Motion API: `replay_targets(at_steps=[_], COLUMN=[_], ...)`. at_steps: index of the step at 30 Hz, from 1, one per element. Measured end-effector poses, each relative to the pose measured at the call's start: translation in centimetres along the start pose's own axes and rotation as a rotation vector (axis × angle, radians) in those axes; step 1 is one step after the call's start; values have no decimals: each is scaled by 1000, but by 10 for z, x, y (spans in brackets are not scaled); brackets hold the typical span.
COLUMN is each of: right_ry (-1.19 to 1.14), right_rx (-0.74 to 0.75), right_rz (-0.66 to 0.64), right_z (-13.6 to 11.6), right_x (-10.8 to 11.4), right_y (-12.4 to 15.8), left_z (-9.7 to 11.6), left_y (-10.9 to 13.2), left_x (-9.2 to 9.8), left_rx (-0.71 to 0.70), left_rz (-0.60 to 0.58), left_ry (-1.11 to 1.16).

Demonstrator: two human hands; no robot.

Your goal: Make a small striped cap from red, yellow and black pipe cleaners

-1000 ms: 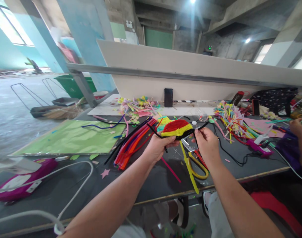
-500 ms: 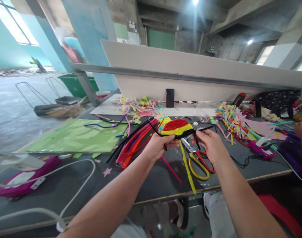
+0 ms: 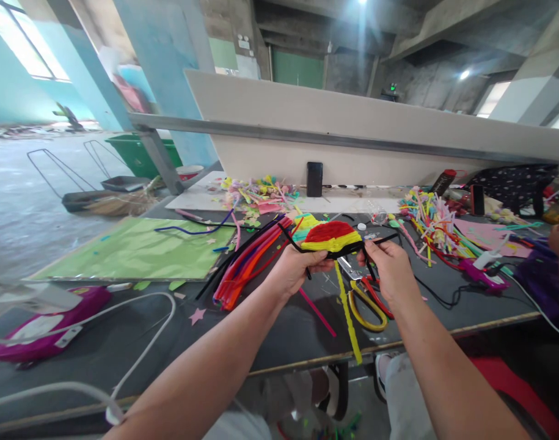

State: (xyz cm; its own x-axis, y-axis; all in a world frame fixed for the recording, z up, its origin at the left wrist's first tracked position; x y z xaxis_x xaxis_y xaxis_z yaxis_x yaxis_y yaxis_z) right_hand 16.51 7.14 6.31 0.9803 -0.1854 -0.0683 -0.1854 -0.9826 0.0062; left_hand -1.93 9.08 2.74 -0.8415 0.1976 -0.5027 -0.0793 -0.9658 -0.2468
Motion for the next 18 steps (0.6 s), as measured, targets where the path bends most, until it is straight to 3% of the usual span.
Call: replay_targets(at_steps=[3,9,16,18], right_ry=[-30,-60,-66,-32], right_rx=[8,-6,15,-6], right_rz=[7,-119,14,-55], right_z=[1,-1,1,1], right_x=[1,-8,-6,-7], right_y=[0,-1,4,2], left_z=[1,-1,-4,-3], left_y=[1,0,2,2], left_x=[-1,-2,-6,-6], left_rx=[1,12,30,38], left_rz=[1,-39,-83,-88], left_ry=[13,26,38,39])
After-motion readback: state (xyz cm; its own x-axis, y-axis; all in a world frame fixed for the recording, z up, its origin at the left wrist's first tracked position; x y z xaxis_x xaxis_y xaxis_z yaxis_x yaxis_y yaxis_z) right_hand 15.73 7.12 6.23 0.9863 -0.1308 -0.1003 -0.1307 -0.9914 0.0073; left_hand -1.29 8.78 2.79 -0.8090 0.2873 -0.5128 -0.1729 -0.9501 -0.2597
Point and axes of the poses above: each hand's wrist, its own y-axis away from the middle knuckle, its own x-axis out of the back of the hand, z = x × y, the point moved 8 cm from there along -y, towards the middle knuckle, and after that the axes turned 14 degrees about -x, right-handed, at the moved point
